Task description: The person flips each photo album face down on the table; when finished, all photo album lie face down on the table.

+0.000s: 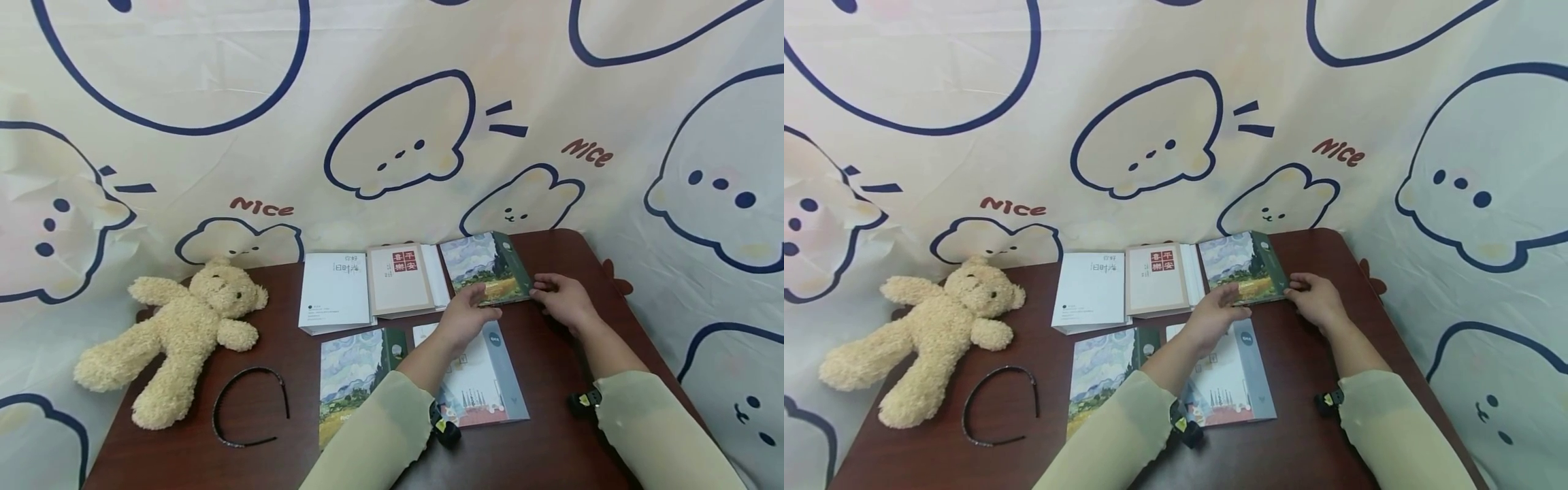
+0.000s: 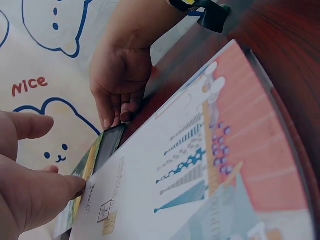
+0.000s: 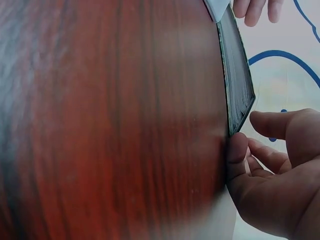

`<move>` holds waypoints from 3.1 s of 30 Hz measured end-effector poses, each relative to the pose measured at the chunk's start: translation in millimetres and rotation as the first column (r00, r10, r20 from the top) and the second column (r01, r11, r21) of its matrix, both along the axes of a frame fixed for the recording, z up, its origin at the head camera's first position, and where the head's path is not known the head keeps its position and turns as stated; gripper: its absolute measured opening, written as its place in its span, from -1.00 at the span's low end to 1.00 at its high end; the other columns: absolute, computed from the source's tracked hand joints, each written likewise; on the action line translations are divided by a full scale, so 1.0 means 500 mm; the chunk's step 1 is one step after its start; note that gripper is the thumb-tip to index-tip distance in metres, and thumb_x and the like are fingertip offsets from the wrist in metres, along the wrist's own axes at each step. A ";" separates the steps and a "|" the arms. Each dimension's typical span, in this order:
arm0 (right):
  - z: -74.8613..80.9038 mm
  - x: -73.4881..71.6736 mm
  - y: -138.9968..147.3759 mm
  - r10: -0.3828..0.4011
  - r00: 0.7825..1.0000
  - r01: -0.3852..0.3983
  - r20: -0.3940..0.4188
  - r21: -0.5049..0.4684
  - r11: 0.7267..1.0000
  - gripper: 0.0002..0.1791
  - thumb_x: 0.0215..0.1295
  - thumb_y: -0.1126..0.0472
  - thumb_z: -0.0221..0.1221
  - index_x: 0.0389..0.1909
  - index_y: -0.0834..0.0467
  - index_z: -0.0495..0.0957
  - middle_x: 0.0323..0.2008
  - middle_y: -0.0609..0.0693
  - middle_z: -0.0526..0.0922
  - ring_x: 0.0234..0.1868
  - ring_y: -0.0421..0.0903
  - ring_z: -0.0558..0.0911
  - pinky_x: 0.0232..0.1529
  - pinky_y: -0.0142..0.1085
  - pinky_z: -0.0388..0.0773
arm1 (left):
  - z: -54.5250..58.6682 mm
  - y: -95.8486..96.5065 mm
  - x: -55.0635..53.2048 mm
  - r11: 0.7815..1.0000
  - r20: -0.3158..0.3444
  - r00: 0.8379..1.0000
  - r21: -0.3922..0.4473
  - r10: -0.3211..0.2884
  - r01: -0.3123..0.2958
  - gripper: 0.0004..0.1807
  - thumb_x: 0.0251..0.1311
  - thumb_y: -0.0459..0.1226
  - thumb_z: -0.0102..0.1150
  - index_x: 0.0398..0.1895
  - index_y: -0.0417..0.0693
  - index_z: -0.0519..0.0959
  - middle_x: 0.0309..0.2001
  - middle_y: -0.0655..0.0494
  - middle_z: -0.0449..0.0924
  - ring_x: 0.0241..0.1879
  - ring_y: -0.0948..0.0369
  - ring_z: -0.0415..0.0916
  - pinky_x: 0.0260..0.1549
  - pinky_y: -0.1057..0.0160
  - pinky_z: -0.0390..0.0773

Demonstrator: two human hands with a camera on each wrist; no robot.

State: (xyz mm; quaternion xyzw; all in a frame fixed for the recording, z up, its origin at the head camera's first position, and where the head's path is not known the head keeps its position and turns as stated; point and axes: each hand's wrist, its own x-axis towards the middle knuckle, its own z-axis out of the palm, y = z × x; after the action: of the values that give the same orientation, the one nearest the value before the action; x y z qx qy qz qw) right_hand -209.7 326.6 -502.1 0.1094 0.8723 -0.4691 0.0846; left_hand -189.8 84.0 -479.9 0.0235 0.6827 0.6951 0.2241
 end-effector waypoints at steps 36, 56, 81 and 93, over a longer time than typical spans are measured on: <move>0.013 0.010 -0.037 0.026 1.000 -0.025 -0.015 0.054 0.998 -0.32 0.55 0.04 0.13 0.52 0.32 0.25 0.29 0.36 0.46 0.05 0.18 0.57 -0.15 -0.20 0.66 | 0.029 -0.102 0.023 0.999 -0.056 0.998 -0.019 -0.038 0.037 -0.22 0.37 -0.35 0.29 0.61 -0.06 0.21 0.56 0.05 0.24 0.57 0.05 0.11 0.46 0.06 0.27; 0.055 -0.011 -0.147 0.119 0.991 -0.120 -0.056 -0.012 0.993 -0.39 0.54 0.11 0.16 0.50 0.22 0.33 0.30 0.26 0.50 0.00 0.11 0.62 -0.21 -0.17 0.71 | 0.036 -0.193 0.012 0.982 -0.109 0.989 -0.154 0.098 -0.114 -0.27 0.38 -0.17 0.25 0.58 -0.02 0.27 0.52 0.02 0.31 0.55 0.01 0.17 0.44 -0.08 0.29; 0.050 -0.043 -0.303 0.284 0.959 -0.279 -0.025 0.114 0.953 -0.45 0.45 0.07 0.24 0.39 0.17 0.48 0.03 0.10 0.63 0.02 0.05 0.58 0.05 -0.08 0.57 | 0.035 -0.288 -0.011 0.923 -0.091 0.956 -0.251 0.278 -0.292 -0.24 0.35 -0.20 0.23 0.60 0.01 0.23 0.61 -0.11 0.10 0.61 -0.16 -0.07 0.48 -0.27 0.09; 0.049 -0.047 -0.346 0.417 0.908 -0.404 -0.034 0.185 0.896 -0.32 0.43 0.05 0.27 0.48 0.21 0.39 0.34 0.27 0.49 0.28 0.22 0.55 0.24 0.09 0.53 | 0.025 -0.312 -0.018 0.925 -0.058 0.952 -0.222 0.302 -0.307 -0.20 0.36 -0.20 0.23 0.63 -0.03 0.16 0.65 -0.16 -0.06 0.63 -0.10 -0.15 0.52 -0.13 0.03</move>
State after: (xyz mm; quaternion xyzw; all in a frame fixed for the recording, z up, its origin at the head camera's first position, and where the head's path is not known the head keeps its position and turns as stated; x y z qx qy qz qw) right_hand -233.0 153.7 -477.6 -0.0875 0.9157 -0.3664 0.1398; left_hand -198.7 -71.8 -467.5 -0.1007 0.7560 0.6379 0.1069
